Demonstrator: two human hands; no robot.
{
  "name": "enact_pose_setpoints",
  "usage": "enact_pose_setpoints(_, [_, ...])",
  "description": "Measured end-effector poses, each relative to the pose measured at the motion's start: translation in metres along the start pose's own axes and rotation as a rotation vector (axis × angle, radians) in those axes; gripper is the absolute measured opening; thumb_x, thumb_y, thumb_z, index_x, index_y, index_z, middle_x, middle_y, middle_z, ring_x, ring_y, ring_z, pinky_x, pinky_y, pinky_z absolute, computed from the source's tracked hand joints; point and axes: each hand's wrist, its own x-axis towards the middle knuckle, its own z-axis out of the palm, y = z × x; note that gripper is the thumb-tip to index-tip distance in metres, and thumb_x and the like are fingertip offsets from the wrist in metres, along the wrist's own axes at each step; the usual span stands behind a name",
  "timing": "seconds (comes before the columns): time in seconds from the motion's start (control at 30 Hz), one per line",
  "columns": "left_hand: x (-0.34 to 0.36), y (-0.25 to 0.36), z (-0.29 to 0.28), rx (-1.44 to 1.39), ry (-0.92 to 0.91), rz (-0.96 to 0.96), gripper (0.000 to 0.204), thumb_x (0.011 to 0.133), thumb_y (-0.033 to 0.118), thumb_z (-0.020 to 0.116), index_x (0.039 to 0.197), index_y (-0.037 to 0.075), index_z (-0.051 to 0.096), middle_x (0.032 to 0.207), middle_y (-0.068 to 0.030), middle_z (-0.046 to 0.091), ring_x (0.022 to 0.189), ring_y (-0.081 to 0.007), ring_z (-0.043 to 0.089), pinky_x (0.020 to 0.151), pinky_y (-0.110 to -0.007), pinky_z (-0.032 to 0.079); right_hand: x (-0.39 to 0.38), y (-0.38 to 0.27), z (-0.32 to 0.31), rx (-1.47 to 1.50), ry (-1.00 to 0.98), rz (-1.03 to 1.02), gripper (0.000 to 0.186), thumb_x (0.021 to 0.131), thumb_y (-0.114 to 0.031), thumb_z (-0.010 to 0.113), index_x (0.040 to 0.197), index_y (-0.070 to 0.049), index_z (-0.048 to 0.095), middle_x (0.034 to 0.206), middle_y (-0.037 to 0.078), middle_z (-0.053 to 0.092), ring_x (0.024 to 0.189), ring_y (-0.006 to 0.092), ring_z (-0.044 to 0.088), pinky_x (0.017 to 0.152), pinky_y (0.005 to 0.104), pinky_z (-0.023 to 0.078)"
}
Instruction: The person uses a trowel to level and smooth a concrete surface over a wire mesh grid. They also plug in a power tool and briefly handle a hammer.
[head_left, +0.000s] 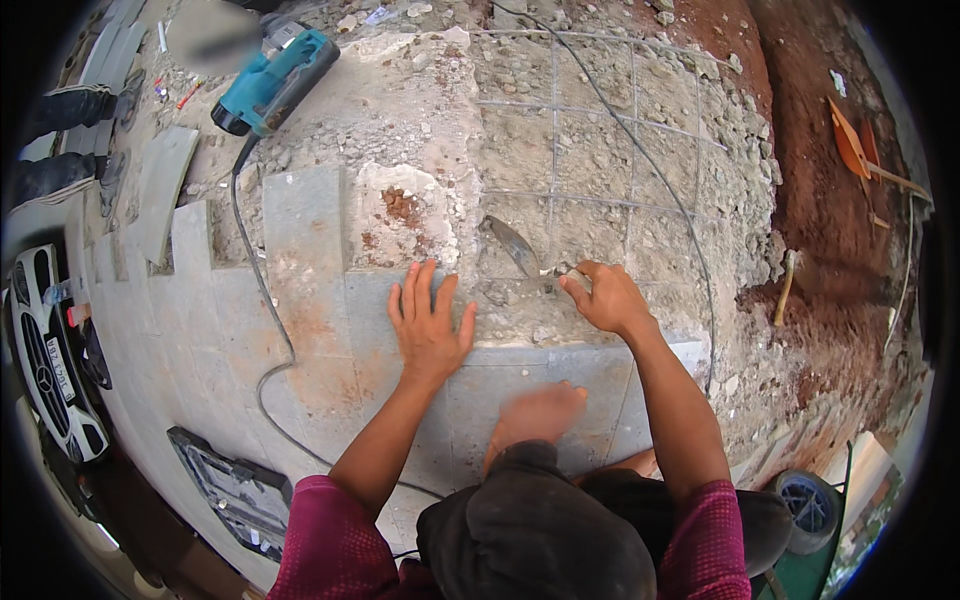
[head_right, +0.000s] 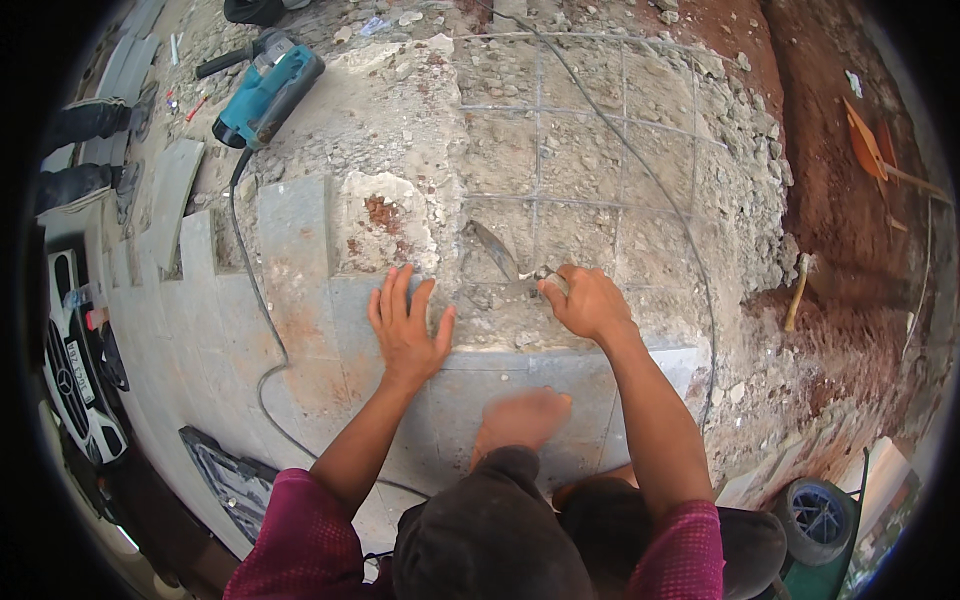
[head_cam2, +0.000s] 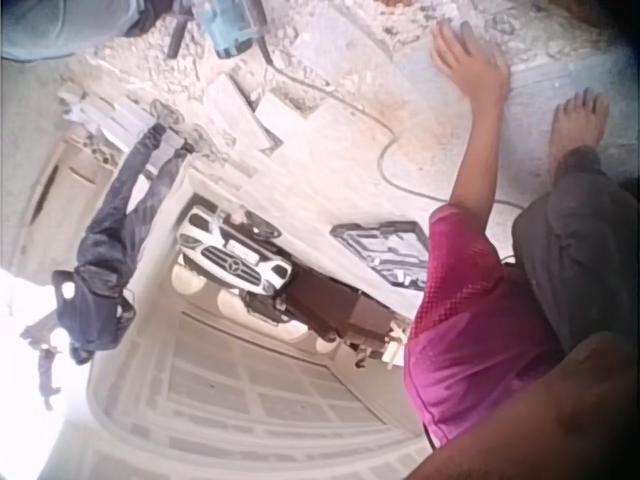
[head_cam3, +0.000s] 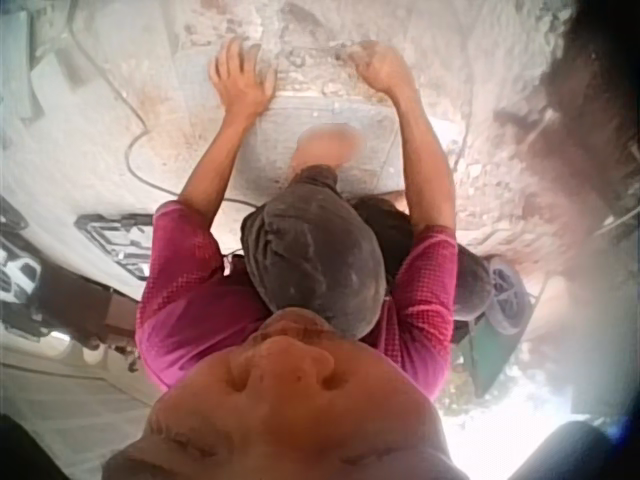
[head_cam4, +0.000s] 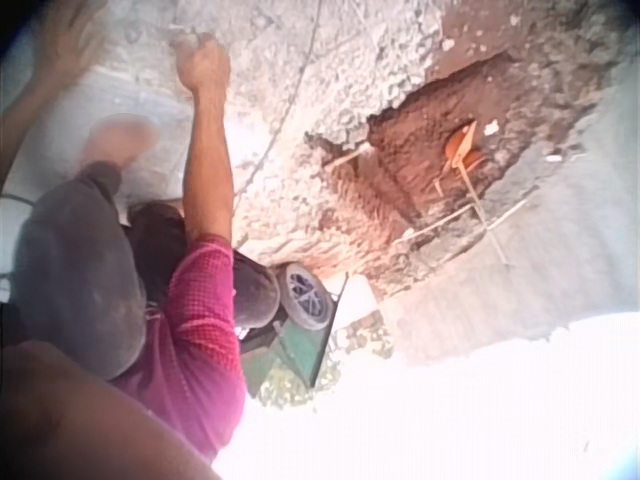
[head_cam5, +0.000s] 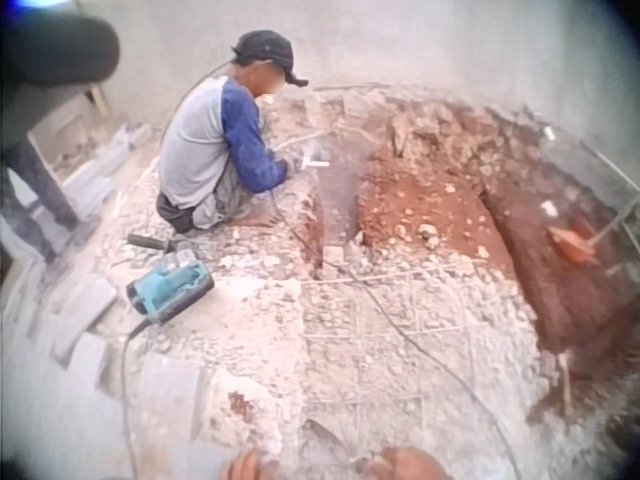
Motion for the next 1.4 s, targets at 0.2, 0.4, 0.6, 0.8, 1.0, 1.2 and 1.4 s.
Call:
enact_pose_setpoints(0.2, [0.001,0.001,-0.002,0.02,-0.005,-0.007,0.047,0.09,0.03,0.075,0.13,0.008,0.064,0.154,-0.0197,0.049,0.149,-0.0381,0.038,0.12,-0.059,0.023,-0.012,-0.006,0.013,0.073,0.096,0.036,0.049,0.102,-0.041,0.061,0.1,0.008,0.068,0.083,0.034,0.07,0.087,0.0528,0.07,0.08,0.058,0.055])
enact_pose_setpoints(0.4, [0.0,0.002,0.001,-0.002,0.009,-0.001,0.047,0.089,0.028,0.077,0.129,0.008,0.064,0.153,-0.0197,0.049,0.148,-0.0384,0.039,0.12,-0.058,0.023,0.001,0.0,0.042,0.074,0.249,0.123,0.044,0.101,-0.038,0.064,0.098,0.006,0.068,0.082,0.034,0.069,0.086,0.0535,0.069,0.077,0.0598,0.054])
enact_pose_setpoints(0.6, [-0.001,0.002,0.0,0.017,0.018,-0.008,0.047,0.088,0.028,0.077,0.128,0.007,0.064,0.153,-0.0197,0.05,0.148,-0.039,0.04,0.12,-0.058,0.022,-0.012,-0.009,0.042,0.148,0.174,0.071,0.049,0.101,-0.043,0.063,0.099,0.006,0.069,0.086,0.033,0.071,0.087,0.0524,0.069,0.079,0.0599,0.054])
enact_pose_setpoints(0.8, [0.0,0.002,0.002,0.001,0.018,-0.006,0.045,0.089,0.028,0.076,0.127,0.008,0.065,0.153,-0.0186,0.05,0.148,-0.0385,0.039,0.121,-0.059,0.023,0.012,-0.006,0.045,0.076,0.239,0.084,0.05,0.102,-0.046,0.061,0.102,0.004,0.069,0.088,0.032,0.072,0.093,0.0516,0.069,0.082,0.0584,0.055])
enact_pose_setpoints(1.0, [-0.001,0.0,-0.002,-0.011,0.015,-0.017,0.044,0.089,0.028,0.076,0.127,0.009,0.065,0.153,-0.0176,0.05,0.149,-0.0376,0.039,0.121,-0.059,0.023,-0.015,-0.019,0.039,0.017,0.248,0.239,0.047,0.099,-0.043,0.065,0.104,0.003,0.067,0.09,0.034,0.071,0.095,0.0514,0.07,0.083,0.0576,0.055])
enact_pose_setpoints(1.2, [0.0,0.0,0.001,-0.018,0.005,-0.02,0.043,0.089,0.028,0.076,0.126,0.009,0.065,0.153,-0.0179,0.049,0.149,-0.0378,0.038,0.121,-0.058,0.022,-0.029,0.005,-0.001,0.06,0.115,0.005,0.032,0.094,-0.024,0.07,0.106,0.005,0.062,0.086,0.031,0.07,0.083,0.0495,0.07,0.078,0.0547,0.053])
enact_pose_setpoints(1.4, [-0.002,-0.001,0.001,0.0,-0.007,-0.021,0.043,0.089,0.029,0.075,0.126,0.009,0.065,0.153,-0.0185,0.049,0.149,-0.0384,0.038,0.12,-0.059,0.022,-0.041,-0.008,0.007,0.292,0.019,-0.002,0.033,0.092,-0.02,0.07,0.112,0.006,0.066,0.096,0.031,0.072,0.099,0.0516,0.069,0.087,0.0537,0.053])
